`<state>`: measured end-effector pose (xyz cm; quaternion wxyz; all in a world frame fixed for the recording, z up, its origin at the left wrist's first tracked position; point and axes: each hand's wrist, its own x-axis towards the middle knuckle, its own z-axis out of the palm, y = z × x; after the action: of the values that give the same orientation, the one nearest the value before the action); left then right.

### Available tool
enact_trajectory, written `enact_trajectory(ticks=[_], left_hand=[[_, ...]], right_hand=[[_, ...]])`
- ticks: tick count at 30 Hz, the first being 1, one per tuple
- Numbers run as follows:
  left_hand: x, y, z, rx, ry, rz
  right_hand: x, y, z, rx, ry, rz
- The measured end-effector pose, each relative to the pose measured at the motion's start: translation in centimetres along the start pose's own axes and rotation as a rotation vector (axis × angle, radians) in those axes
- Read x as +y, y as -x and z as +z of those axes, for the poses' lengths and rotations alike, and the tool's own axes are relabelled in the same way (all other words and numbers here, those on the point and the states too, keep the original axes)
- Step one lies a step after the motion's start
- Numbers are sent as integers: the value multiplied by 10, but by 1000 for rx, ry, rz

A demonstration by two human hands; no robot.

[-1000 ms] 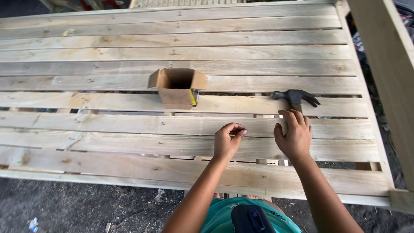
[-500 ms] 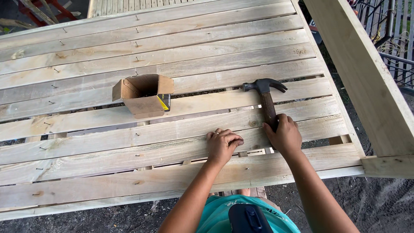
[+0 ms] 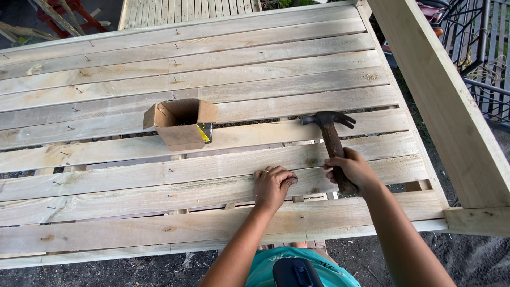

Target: The person hammers nails into a slatted wooden frame outdoors, taking nails by hand from a cardboard box and driving them into the planks with a claw hammer. They briefly reposition a small wooden stool and loose wood pieces beside the frame before continuing to nail.

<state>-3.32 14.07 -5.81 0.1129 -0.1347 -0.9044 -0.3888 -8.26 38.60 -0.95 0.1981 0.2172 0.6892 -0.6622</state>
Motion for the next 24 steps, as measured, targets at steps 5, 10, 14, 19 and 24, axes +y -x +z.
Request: enact_trajectory(ticks=[5, 10, 14, 19, 24], left_hand=[[2, -1, 0, 18, 8, -7], [2, 1, -3, 4, 12, 13], [3, 4, -6, -32, 0, 47], [1, 4, -1, -26, -27, 64], [-5, 7, 5, -17, -43, 60]], right_hand=[[16, 55, 10, 45, 119, -306], [26, 80, 2, -119, -171, -396], [32, 88, 5, -140, -173, -327], [43, 123, 11, 69, 541, -239], [46, 147, 25, 179, 934, -445]])
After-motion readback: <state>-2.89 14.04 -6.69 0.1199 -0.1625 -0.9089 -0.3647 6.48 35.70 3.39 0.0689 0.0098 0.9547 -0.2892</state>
